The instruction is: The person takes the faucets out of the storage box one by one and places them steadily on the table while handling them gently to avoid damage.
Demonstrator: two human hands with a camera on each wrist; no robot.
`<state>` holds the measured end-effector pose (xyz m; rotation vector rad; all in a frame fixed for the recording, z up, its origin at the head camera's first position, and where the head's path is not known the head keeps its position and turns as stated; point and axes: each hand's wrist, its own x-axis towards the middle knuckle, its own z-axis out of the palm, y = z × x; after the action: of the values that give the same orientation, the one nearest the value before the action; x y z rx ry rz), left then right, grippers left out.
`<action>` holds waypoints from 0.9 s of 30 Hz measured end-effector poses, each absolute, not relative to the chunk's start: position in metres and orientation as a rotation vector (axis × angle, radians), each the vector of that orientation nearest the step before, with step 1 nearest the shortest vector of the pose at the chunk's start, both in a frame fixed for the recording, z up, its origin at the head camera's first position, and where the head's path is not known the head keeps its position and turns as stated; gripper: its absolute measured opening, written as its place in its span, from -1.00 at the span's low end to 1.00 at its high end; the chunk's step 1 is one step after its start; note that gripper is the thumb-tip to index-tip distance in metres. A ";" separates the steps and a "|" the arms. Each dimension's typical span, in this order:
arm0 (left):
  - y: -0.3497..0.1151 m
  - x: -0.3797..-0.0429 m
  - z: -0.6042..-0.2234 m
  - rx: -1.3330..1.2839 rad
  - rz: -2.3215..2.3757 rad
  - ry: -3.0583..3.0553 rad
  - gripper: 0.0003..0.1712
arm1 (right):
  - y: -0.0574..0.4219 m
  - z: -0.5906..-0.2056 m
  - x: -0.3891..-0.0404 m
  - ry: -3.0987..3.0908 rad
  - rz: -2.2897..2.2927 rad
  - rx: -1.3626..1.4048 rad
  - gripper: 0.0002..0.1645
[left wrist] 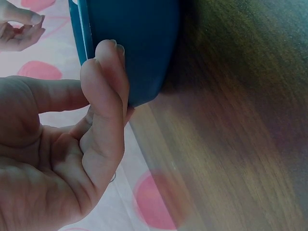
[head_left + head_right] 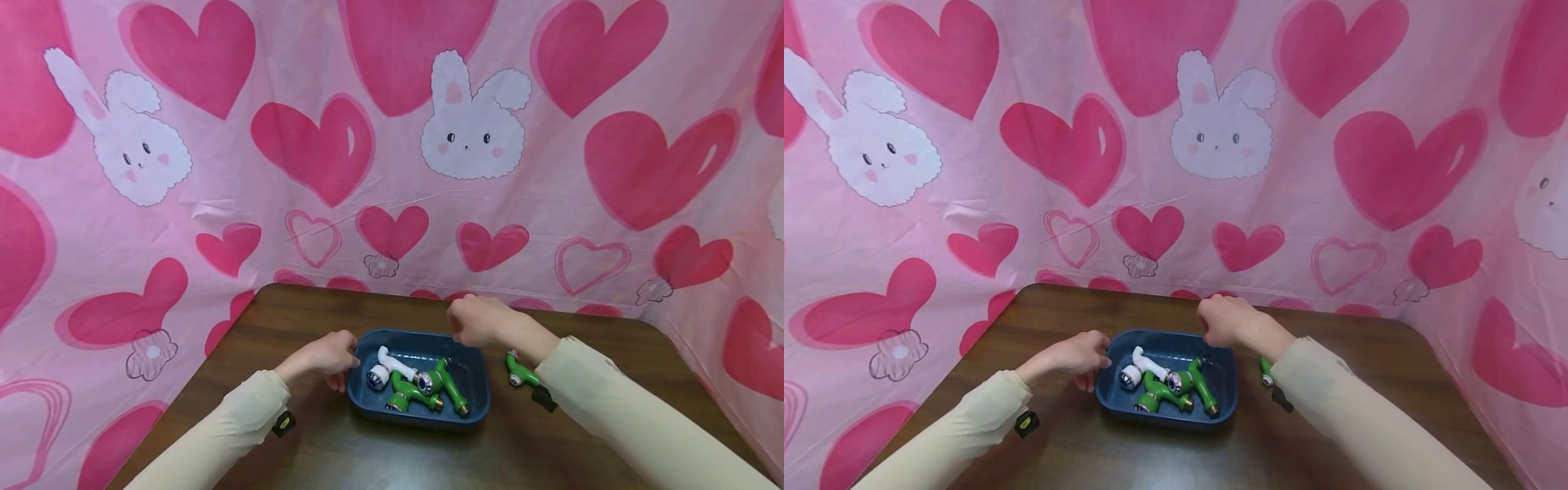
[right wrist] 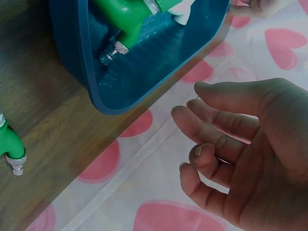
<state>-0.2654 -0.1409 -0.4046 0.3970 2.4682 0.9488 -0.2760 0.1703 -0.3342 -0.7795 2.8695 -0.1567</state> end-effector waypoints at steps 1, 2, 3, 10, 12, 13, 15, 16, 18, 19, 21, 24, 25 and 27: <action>-0.141 -0.266 -0.405 0.398 0.948 2.469 -0.88 | 0.170 -0.334 -0.276 2.868 -0.156 -0.779 -0.83; -0.141 -0.266 -0.405 0.398 0.948 2.469 -0.88 | 0.169 -0.334 -0.276 2.866 -0.156 -0.779 -0.83; -0.141 -0.266 -0.405 0.398 0.948 2.468 -0.88 | 0.168 -0.334 -0.277 2.865 -0.151 -0.780 -0.83; -0.141 -0.266 -0.406 0.396 0.950 2.465 -0.87 | 0.164 -0.334 -0.277 2.861 -0.126 -0.818 -0.85; -0.141 -0.267 -0.406 0.393 0.946 2.470 -0.88 | 0.163 -0.334 -0.278 2.861 -0.124 -0.832 -0.85; -0.140 -0.267 -0.406 0.392 0.942 2.472 -0.88 | 0.163 -0.334 -0.278 2.862 -0.120 -0.830 -0.85; -0.140 -0.267 -0.405 0.389 0.936 2.478 -0.87 | 0.161 -0.334 -0.279 2.863 -0.114 -0.831 -0.84; -0.140 -0.267 -0.405 0.387 0.934 2.481 -0.86 | 0.161 -0.335 -0.279 2.863 -0.112 -0.832 -0.84; -0.140 -0.267 -0.405 0.385 0.929 2.487 -0.84 | 0.160 -0.335 -0.280 2.859 -0.112 -0.831 -0.84; -0.140 -0.267 -0.406 0.385 0.927 2.488 -0.83 | 0.159 -0.336 -0.281 2.856 -0.113 -0.831 -0.84; -0.140 -0.267 -0.405 0.384 0.928 2.489 -0.82 | 0.158 -0.337 -0.281 2.852 -0.119 -0.825 -0.84; -0.140 -0.267 -0.406 0.384 0.929 2.487 -0.82 | 0.156 -0.339 -0.283 2.848 -0.117 -0.831 -0.83; -0.140 -0.267 -0.406 0.386 0.929 2.487 -0.82 | 0.156 -0.340 -0.283 2.848 -0.112 -0.839 -0.84; -0.140 -0.267 -0.406 0.387 0.931 2.485 -0.82 | 0.154 -0.341 -0.284 2.848 -0.100 -0.853 -0.85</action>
<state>-0.2666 -0.1403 -0.4058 0.3873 2.4847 0.9313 -0.2839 0.1544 -0.3406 -0.8526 2.8480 -0.0999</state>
